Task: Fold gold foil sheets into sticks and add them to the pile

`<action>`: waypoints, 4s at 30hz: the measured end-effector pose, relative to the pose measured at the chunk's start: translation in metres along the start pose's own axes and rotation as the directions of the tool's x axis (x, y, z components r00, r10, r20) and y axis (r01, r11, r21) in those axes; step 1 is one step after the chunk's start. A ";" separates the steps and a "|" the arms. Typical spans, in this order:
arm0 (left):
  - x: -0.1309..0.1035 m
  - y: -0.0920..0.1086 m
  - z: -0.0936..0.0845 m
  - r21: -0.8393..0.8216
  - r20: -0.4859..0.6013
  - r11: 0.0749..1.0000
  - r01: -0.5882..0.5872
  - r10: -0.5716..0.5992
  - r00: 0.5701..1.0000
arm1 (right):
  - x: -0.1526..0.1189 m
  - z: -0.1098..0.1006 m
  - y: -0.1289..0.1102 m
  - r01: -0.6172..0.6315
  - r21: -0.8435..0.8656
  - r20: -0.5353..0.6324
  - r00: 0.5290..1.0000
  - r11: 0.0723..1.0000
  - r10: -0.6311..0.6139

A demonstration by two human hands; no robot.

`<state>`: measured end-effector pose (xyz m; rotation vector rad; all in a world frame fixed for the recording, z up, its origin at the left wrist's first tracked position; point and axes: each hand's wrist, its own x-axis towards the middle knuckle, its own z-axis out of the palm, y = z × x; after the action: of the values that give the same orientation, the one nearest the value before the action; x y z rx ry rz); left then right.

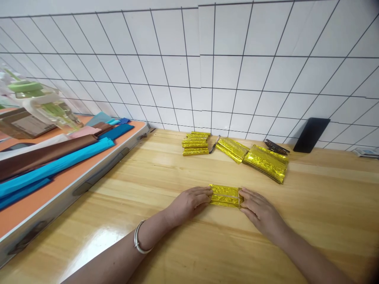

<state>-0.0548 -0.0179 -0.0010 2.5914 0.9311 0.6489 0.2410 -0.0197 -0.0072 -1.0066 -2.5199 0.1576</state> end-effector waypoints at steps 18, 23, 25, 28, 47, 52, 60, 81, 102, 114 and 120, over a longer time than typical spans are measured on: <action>-0.001 0.006 0.004 -0.041 -0.012 0.997 0.062 -0.062 0.998 | 0.002 -0.008 -0.011 -0.045 0.040 -0.002 0.999 0.998 0.045; 0.000 0.010 0.003 0.000 -0.006 0.998 0.063 -0.063 0.998 | 0.001 -0.006 -0.014 -0.043 -0.031 -0.017 0.999 0.999 0.042; 0.000 0.012 0.003 0.036 0.004 0.998 0.057 -0.057 0.998 | 0.000 -0.004 -0.014 -0.029 -0.090 0.009 0.999 0.996 0.030; 0.000 0.016 0.002 0.123 0.043 0.992 0.030 -0.036 0.998 | 0.000 -0.001 -0.015 0.002 -0.169 0.066 0.998 0.986 0.009; -0.005 0.012 0.007 0.239 0.045 0.971 -0.024 0.013 0.999 | 0.002 0.000 -0.013 -0.028 -0.060 0.040 0.999 0.998 0.031; -0.005 0.009 0.011 0.133 -0.055 0.985 0.106 -0.100 0.994 | 0.001 0.002 -0.010 -0.027 -0.039 -0.004 1.000 0.999 0.027; -0.004 0.005 0.003 -0.013 -0.026 0.999 0.041 -0.042 0.999 | -0.002 0.001 -0.010 -0.164 0.098 -0.028 0.986 0.982 0.167; 0.000 0.012 0.014 -0.363 -0.154 0.898 0.250 -0.322 0.934 | 0.008 -0.001 -0.014 -0.261 0.373 -0.047 0.953 0.891 0.299; -0.004 0.012 0.006 0.042 -0.129 0.992 0.122 -0.116 0.985 | 0.002 0.000 -0.003 -0.177 0.343 -0.024 0.980 0.923 0.197; -0.001 0.021 0.009 -0.040 -0.143 0.949 0.312 -0.315 0.938 | 0.003 0.000 -0.007 -0.227 0.310 -0.027 0.969 0.923 0.247; 0.001 0.027 0.008 -0.065 -0.150 0.940 0.334 -0.340 0.928 | 0.005 0.000 -0.010 -0.255 0.332 -0.037 0.958 0.908 0.283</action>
<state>-0.0359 -0.0381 0.0044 2.2892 1.3616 0.7725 0.2311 -0.0238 -0.0031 -1.1870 -2.1722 0.5800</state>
